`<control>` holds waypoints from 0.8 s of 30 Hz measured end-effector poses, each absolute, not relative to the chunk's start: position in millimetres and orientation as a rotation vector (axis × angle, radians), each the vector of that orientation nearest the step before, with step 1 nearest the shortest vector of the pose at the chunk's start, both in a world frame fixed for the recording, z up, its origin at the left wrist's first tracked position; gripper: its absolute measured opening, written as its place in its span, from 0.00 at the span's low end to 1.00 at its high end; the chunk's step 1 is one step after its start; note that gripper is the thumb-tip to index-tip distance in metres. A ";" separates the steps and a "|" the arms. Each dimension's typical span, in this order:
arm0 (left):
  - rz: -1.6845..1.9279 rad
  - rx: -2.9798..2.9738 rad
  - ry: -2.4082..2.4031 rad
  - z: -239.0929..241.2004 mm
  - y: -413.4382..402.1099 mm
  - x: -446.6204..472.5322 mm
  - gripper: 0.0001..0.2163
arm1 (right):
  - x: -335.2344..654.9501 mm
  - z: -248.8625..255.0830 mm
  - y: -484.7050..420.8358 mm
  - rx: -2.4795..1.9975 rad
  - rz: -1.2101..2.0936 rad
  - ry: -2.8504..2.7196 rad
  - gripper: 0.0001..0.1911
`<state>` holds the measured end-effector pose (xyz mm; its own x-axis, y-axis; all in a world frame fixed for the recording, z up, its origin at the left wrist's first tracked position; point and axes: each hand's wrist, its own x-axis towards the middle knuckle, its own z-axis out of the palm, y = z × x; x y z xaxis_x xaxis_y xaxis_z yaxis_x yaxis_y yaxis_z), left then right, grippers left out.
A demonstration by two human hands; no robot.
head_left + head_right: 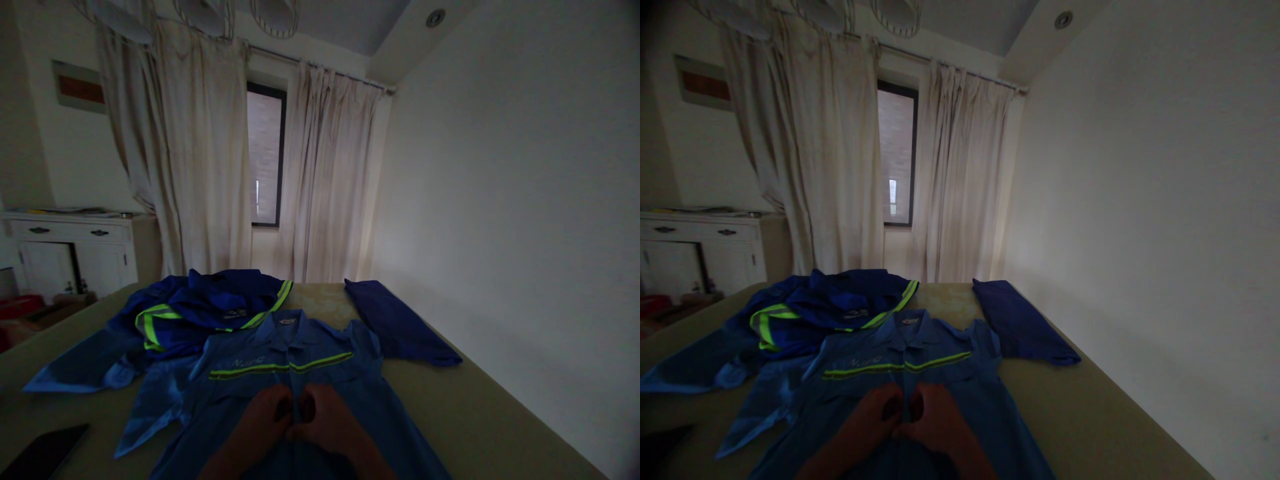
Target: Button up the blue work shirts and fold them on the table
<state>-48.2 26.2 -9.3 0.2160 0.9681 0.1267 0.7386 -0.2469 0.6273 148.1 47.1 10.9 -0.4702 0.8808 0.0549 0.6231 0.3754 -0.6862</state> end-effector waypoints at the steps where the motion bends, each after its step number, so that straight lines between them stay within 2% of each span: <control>1: 0.711 2.053 1.572 -10.0 27.2 -49.0 0.05 | 148.3 11.1 46.4 -1.305 0.828 -2.249 0.18; 4: 0.736 2.018 1.523 -12.8 29.7 -52.0 0.06 | 147.6 10.6 46.6 -1.303 0.737 -2.304 0.13; 9: 0.796 2.054 1.453 -12.9 26.5 -52.4 0.06 | 143.7 4.2 50.7 -1.388 0.576 -2.212 0.11; 16: 0.809 2.109 1.474 -2.6 17.9 -45.4 0.05 | 144.5 1.4 52.0 -1.401 0.617 -2.188 0.04; 24: 0.729 2.164 1.458 -8.3 19.2 -46.6 0.04 | 150.5 -0.6 56.0 -1.400 0.758 -2.134 0.09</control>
<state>-46.6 19.2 -8.3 0.3094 0.9328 0.1847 0.7071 -0.3556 0.6112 150.5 56.0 -0.6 -0.3656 0.9267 0.0869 0.6640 0.3251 -0.6734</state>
